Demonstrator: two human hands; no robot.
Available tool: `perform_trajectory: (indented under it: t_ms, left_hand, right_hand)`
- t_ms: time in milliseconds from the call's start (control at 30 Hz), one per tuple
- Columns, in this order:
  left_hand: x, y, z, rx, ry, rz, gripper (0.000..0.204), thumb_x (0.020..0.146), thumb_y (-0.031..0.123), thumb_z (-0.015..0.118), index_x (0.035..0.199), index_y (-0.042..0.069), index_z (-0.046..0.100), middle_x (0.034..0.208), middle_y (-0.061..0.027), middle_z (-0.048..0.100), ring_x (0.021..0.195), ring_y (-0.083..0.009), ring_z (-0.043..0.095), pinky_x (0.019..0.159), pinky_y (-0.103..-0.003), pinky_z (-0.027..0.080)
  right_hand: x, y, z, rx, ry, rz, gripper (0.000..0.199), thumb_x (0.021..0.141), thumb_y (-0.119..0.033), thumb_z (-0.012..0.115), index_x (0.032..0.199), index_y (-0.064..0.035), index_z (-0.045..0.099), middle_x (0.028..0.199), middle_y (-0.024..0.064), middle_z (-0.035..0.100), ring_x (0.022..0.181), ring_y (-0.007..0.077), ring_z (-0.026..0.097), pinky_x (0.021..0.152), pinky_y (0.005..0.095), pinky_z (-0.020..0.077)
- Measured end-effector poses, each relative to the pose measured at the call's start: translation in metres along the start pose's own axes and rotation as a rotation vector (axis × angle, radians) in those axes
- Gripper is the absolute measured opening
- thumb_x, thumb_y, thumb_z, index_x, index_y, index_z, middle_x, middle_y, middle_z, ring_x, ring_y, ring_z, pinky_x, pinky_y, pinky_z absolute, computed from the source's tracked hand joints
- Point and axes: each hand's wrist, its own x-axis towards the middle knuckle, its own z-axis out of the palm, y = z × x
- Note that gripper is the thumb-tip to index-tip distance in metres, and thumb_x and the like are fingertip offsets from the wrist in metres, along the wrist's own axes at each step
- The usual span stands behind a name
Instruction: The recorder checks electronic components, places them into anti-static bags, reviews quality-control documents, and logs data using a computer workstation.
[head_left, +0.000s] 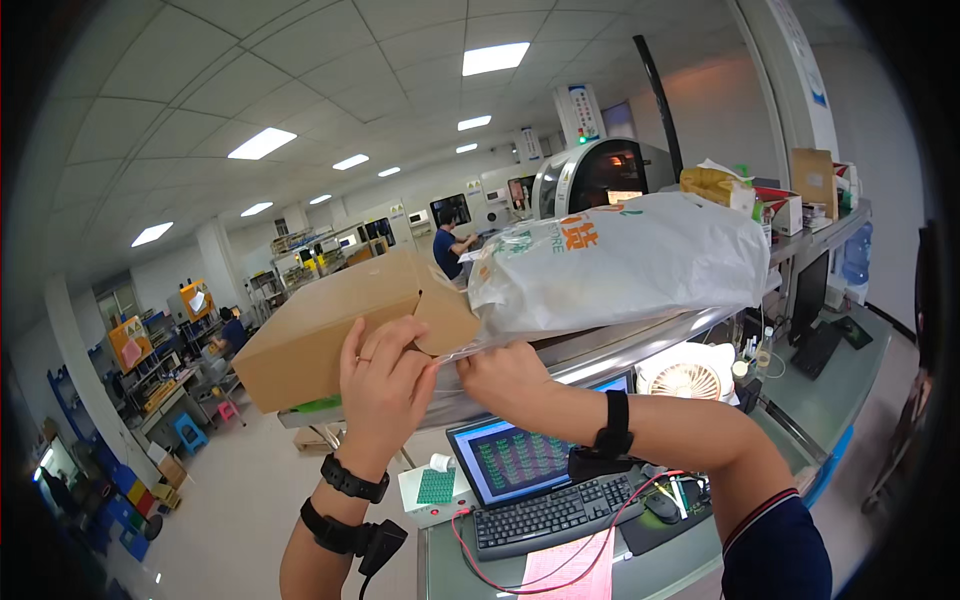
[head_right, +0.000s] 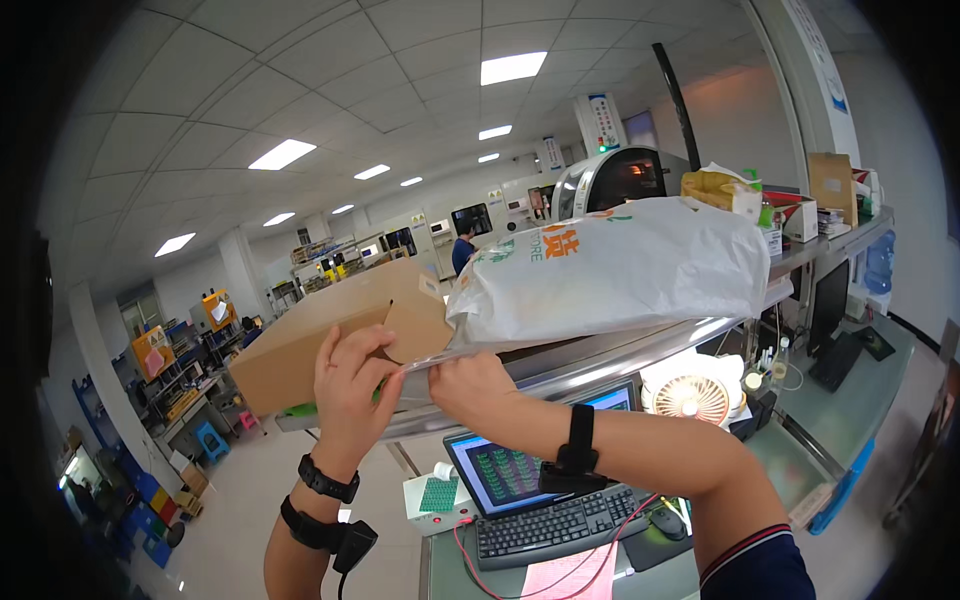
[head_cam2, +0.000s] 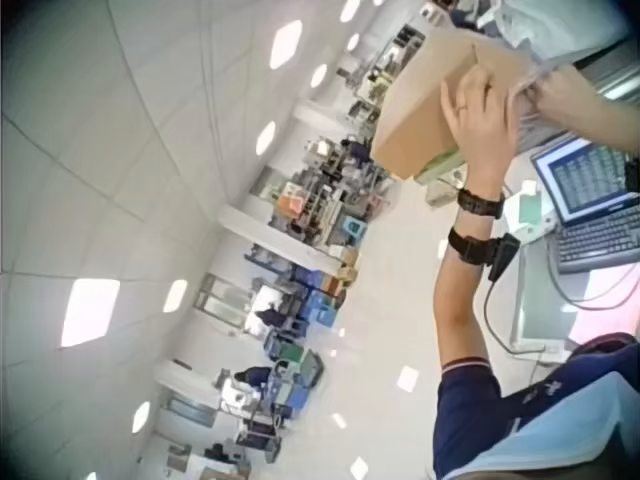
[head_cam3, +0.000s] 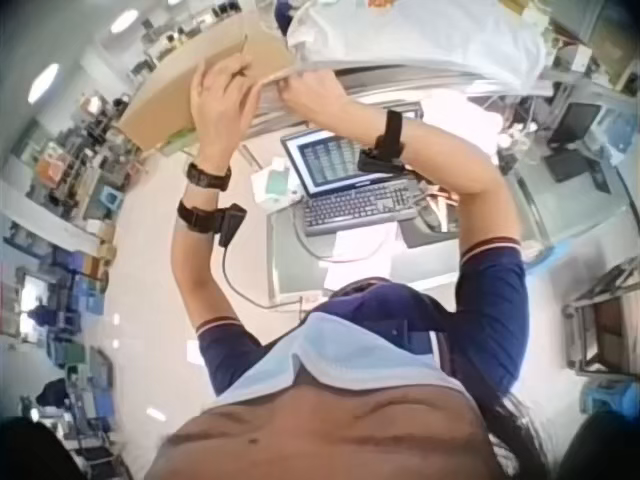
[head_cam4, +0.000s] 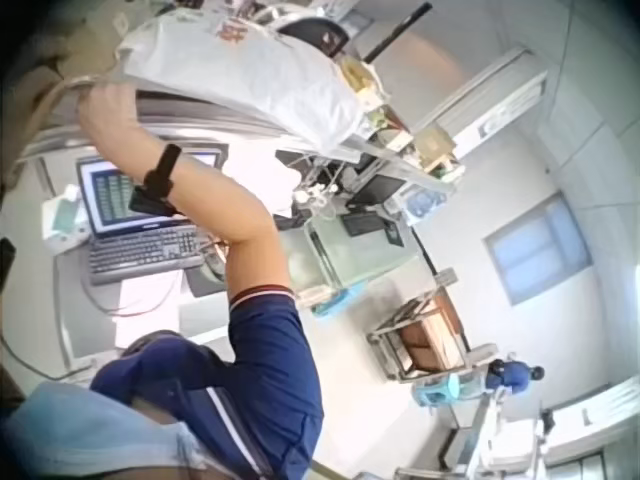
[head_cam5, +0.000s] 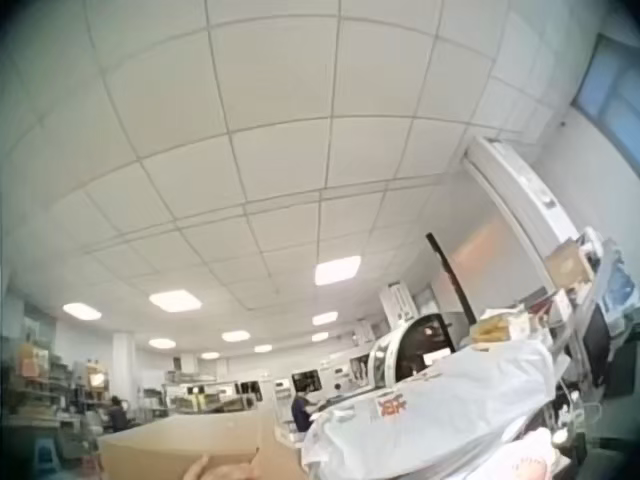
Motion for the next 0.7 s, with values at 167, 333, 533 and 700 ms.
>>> perform_trajectory:
  t_ms: [167, 333, 533, 700]
  left_hand:
    - [-0.005, 0.005, 0.002, -0.021, 0.014, -0.007, 0.012, 0.078, 0.009, 0.073, 0.084, 0.011, 0.063, 0.114, -0.0023, 0.063, 0.114, -0.0225, 0.060, 0.111, -0.051, 0.029]
    - [-0.007, -0.004, -0.001, -0.006, -0.004, -0.003, 0.012, 0.080, 0.008, 0.072, 0.086, 0.011, 0.062, 0.114, -0.0019, 0.063, 0.117, -0.0223, 0.060, 0.112, -0.051, 0.027]
    - [-0.008, -0.003, -0.004, -0.017, -0.028, -0.018, 0.012, 0.081, 0.008, 0.071, 0.090, 0.010, 0.063, 0.114, -0.0028, 0.063, 0.121, -0.0228, 0.057, 0.113, -0.050, 0.026]
    - [-0.011, 0.010, -0.006, -0.038, -0.076, -0.048, 0.019, 0.083, 0.006, 0.067, 0.101, 0.009, 0.063, 0.117, -0.0046, 0.063, 0.126, -0.0248, 0.053, 0.113, -0.051, 0.026]
  right_hand:
    - [-0.004, 0.005, 0.007, -0.051, 0.062, -0.047, 0.007, 0.076, -0.014, 0.064, 0.079, -0.0086, 0.067, 0.071, 0.0070, 0.069, 0.062, 0.0201, 0.070, 0.049, 0.0336, 0.0502]
    - [-0.008, 0.013, 0.004, -0.034, 0.211, -0.120, 0.008, 0.074, -0.016, 0.063, 0.080, -0.0107, 0.061, 0.072, 0.0019, 0.063, 0.057, 0.0174, 0.065, 0.050, 0.0317, 0.0485]
    - [-0.025, 0.022, -0.020, 0.035, 0.345, -0.142, 0.017, 0.072, -0.017, 0.064, 0.085, -0.0121, 0.054, 0.075, 0.0003, 0.059, 0.058, 0.0146, 0.062, 0.053, 0.0296, 0.0467]
    - [-0.017, 0.027, -0.018, -0.021, 0.302, 0.041, 0.014, 0.075, -0.017, 0.064, 0.083, -0.0121, 0.053, 0.073, -0.0003, 0.056, 0.059, 0.0162, 0.063, 0.055, 0.0295, 0.0466]
